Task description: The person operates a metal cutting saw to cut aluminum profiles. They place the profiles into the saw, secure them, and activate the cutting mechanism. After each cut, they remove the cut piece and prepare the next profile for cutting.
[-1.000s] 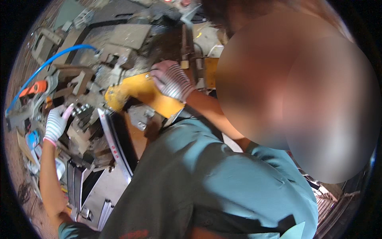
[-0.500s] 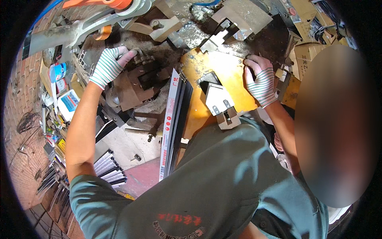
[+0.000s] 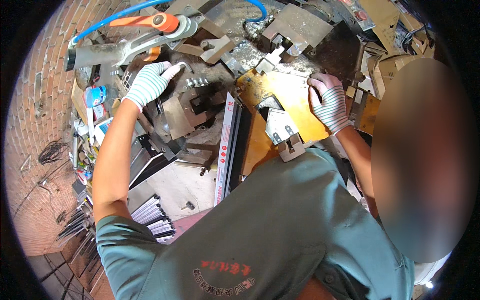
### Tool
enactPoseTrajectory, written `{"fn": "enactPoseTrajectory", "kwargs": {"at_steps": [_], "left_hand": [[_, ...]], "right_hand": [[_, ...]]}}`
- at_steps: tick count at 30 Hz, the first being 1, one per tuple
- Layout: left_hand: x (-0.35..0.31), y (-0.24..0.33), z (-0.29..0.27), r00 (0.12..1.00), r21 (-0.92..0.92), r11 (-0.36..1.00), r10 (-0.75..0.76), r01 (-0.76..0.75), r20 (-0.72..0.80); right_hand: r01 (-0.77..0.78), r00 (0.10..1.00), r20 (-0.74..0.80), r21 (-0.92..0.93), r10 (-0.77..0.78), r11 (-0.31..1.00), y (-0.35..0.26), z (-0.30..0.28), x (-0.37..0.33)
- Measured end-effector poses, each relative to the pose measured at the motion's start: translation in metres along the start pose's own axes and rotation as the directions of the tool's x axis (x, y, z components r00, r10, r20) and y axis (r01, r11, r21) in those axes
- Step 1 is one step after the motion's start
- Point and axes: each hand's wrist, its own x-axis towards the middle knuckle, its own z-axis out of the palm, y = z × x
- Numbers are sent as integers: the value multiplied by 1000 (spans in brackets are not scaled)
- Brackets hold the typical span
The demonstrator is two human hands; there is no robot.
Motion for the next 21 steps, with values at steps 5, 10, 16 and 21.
{"fn": "enactPoseTrajectory", "kwargs": {"at_steps": [5, 10, 16, 21], "left_hand": [[3, 23, -17, 990, 202, 979, -32, 3, 141], [-3, 49, -28, 980, 351, 935, -22, -51, 200], [-5, 80, -32, 977, 577, 817, -114, -11, 180], [-8, 102, -32, 976, 665, 747, -146, 1, 163]], "right_hand": [[-4, 1000, 16, 4, 4, 1000, 2, 0, -1], [1, 1000, -23, 18, -1, 1000, 1, 0, 0], [11, 1000, -28, 15, -11, 1000, 3, -1, -1], [-12, 1000, -22, 15, 13, 1000, 4, 0, -3]]}}
